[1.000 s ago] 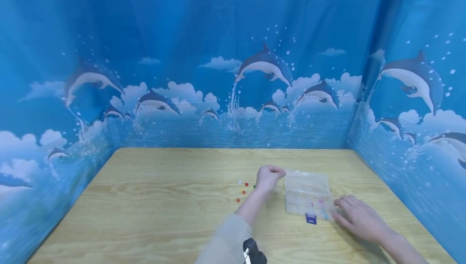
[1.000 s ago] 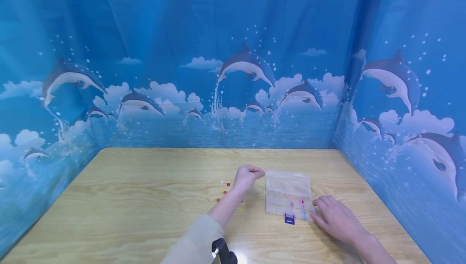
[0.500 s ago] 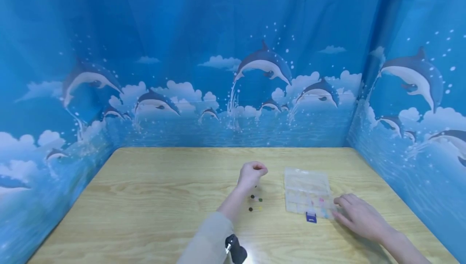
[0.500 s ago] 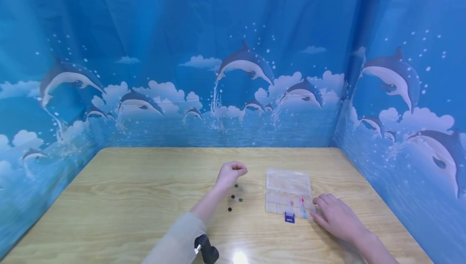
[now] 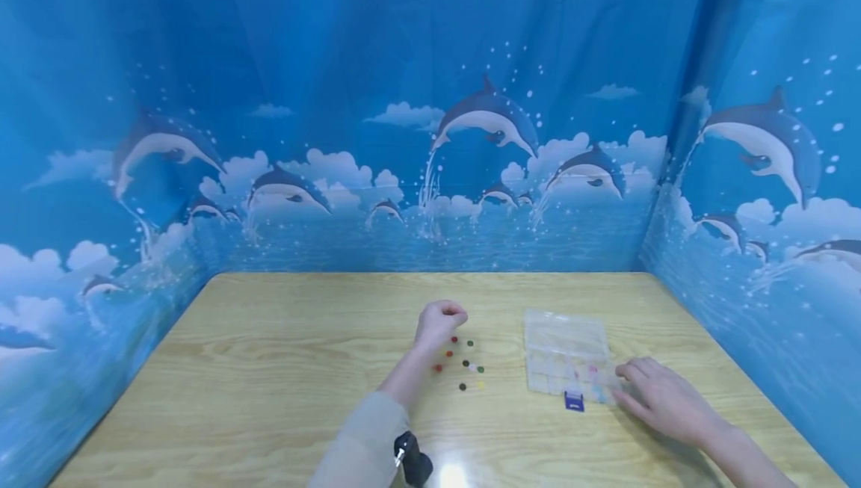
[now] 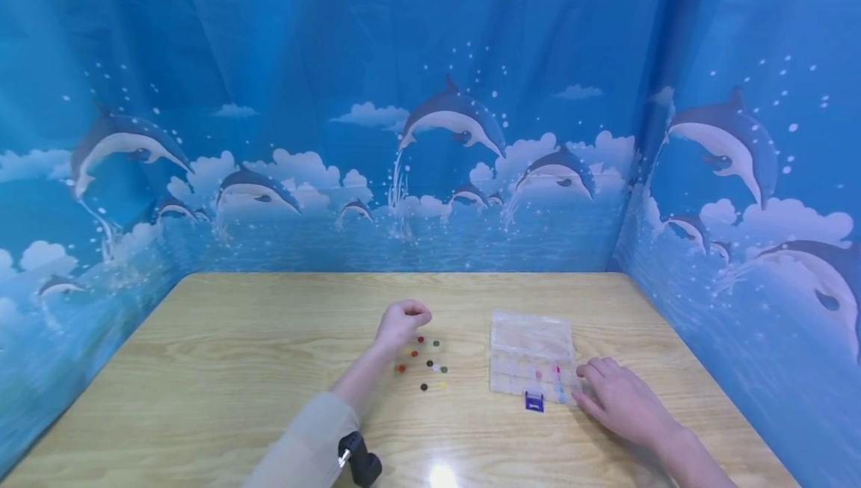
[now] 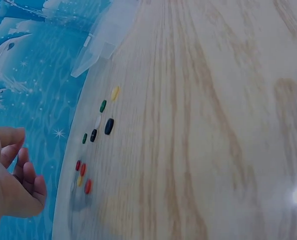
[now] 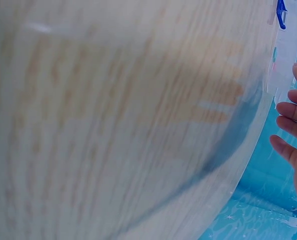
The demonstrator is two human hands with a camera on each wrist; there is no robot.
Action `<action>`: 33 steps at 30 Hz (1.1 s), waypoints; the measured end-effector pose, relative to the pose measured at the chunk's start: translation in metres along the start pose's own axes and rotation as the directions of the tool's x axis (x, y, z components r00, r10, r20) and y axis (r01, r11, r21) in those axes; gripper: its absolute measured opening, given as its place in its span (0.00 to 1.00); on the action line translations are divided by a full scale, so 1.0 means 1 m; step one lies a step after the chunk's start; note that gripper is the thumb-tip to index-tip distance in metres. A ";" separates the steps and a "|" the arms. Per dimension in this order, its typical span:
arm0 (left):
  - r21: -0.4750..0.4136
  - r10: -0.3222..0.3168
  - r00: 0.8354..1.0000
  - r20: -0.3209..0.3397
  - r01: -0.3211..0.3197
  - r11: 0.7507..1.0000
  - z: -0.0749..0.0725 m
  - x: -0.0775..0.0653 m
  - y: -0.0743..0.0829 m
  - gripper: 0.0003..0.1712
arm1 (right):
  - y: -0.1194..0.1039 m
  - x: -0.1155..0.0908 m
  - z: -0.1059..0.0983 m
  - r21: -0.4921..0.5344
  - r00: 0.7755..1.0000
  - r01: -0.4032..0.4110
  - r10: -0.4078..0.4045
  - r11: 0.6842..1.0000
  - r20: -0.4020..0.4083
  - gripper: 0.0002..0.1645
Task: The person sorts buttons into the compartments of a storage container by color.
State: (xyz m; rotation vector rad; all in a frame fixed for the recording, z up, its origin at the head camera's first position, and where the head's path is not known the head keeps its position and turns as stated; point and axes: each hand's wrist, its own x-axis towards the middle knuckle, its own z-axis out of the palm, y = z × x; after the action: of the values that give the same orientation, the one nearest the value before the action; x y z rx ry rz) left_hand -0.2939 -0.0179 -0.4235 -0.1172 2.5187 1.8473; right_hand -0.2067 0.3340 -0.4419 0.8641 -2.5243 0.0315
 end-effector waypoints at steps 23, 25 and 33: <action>0.121 -0.069 0.997 -0.037 0.073 0.990 -0.007 0.006 -0.024 0.02 | 0.001 0.000 -0.002 -0.002 1.000 0.013 -0.013 1.000 -0.011 0.20; 0.155 -0.070 0.997 -0.037 0.075 0.985 -0.005 0.006 -0.024 0.02 | 0.001 0.000 -0.001 -0.005 1.000 0.017 -0.017 1.000 -0.015 0.20; 0.270 -0.056 0.997 -0.061 0.070 0.960 -0.002 0.004 -0.024 0.02 | 0.001 0.001 -0.001 -0.007 1.000 0.024 -0.024 1.000 -0.009 0.20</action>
State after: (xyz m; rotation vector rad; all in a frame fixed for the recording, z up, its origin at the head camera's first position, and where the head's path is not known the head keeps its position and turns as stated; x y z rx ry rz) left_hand -0.2957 -0.0274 -0.4463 -0.2404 2.7385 1.4763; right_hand -0.2077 0.3345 -0.4398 0.8894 -2.5042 0.0189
